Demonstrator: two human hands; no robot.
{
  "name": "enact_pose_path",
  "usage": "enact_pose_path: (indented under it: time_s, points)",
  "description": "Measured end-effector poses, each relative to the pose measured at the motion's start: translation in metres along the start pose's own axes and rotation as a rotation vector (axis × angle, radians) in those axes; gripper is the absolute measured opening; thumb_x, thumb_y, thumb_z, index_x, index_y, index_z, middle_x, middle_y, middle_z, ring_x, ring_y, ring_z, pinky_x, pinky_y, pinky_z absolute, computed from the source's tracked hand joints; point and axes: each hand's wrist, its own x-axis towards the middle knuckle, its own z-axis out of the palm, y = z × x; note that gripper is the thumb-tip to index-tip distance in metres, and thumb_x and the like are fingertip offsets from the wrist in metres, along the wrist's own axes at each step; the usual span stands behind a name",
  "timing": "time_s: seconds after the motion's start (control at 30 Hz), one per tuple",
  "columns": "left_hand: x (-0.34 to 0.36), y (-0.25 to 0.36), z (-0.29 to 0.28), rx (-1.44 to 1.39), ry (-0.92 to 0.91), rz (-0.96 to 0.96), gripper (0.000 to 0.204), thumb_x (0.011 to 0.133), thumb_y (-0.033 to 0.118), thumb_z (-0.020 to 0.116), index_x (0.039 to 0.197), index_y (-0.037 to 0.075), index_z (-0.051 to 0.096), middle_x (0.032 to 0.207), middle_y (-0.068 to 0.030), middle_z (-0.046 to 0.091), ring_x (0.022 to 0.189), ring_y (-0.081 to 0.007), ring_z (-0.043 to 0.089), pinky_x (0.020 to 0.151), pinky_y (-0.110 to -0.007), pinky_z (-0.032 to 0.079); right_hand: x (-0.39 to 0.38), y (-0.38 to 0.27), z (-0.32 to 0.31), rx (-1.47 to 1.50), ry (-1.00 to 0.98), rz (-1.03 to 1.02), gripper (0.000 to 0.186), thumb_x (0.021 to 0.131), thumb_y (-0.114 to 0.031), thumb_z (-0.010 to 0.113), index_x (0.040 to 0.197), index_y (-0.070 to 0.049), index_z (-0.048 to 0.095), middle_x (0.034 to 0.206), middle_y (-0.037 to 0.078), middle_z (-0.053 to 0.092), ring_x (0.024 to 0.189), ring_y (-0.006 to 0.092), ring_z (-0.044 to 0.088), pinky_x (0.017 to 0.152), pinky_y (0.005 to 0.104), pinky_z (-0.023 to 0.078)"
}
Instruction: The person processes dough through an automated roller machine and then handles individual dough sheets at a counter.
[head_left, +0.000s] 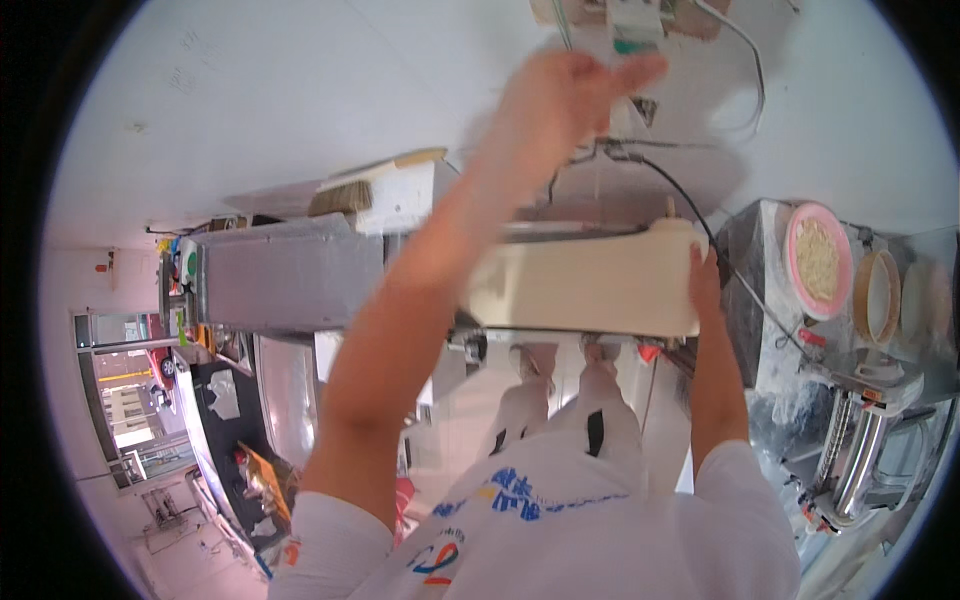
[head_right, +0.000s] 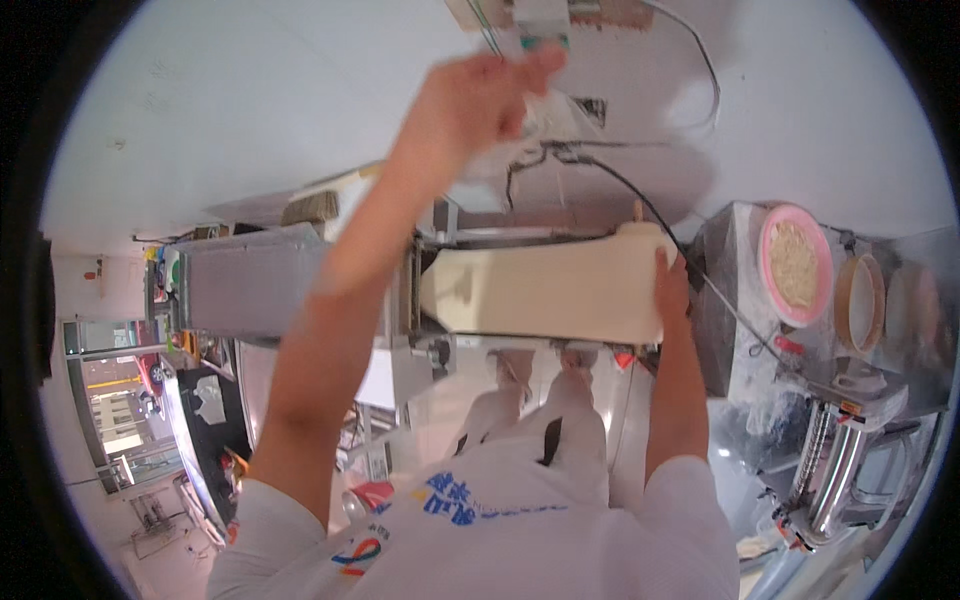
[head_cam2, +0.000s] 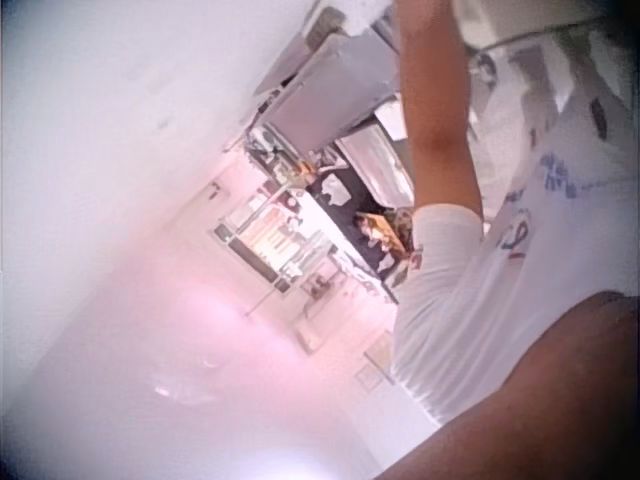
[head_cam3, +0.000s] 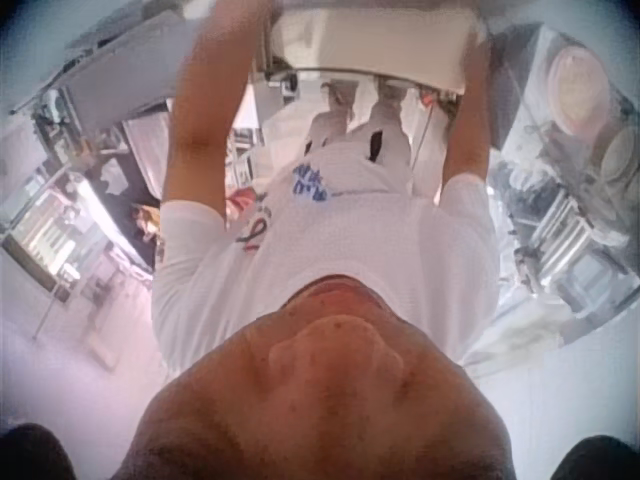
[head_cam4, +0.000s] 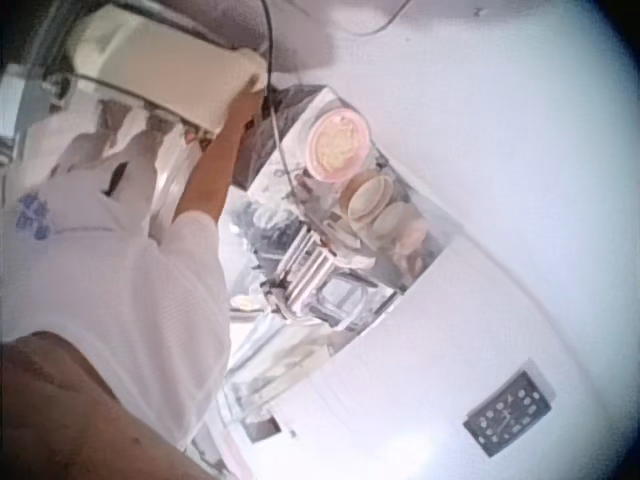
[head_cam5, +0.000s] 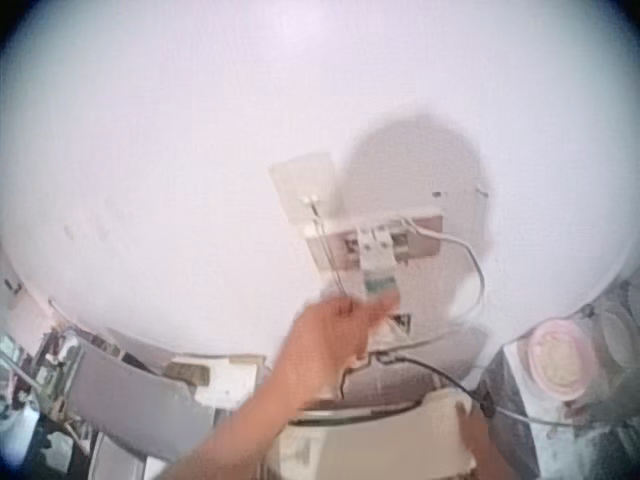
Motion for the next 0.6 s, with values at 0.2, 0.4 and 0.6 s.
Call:
enact_pose_path:
  time_s: [0.2,0.4,0.6]
  points:
    - [0.042,0.016,0.021,-0.237,-0.056,-0.08,0.046,0.093,0.047,0.079,0.083,0.003,0.073,0.058,0.0037,0.05,0.051,-0.0059,0.039,0.048,-0.025,0.028,0.024,0.053,0.024,-0.013,0.132,-0.061,0.073,0.107,-0.059,0.044,0.155,-0.004,0.042,0.147,0.03,0.054,0.136,0.0462,0.052,0.113,0.0479,0.04]
    - [0.041,0.015,0.019,-0.303,-0.085,-0.031,0.035,0.098,0.036,0.076,0.08,0.007,0.069,0.06,0.0054,0.05,0.051,-0.0052,0.036,0.048,-0.024,0.025,0.056,0.075,-0.02,0.285,-0.109,0.055,0.081,0.105,-0.063,0.043,0.15,0.005,0.046,0.146,0.027,0.056,0.134,0.0419,0.054,0.112,0.0474,0.04]
    - [0.01,-0.004,0.013,-0.075,0.001,-0.049,0.041,0.1,0.04,0.071,0.079,0.005,0.067,0.064,0.0041,0.053,0.057,-0.0054,0.042,0.052,-0.025,0.032,-0.017,0.0,-0.011,0.458,-0.117,-0.006,0.081,0.105,-0.064,0.046,0.144,0.006,0.054,0.139,0.024,0.062,0.128,0.0361,0.059,0.109,0.0429,0.043]
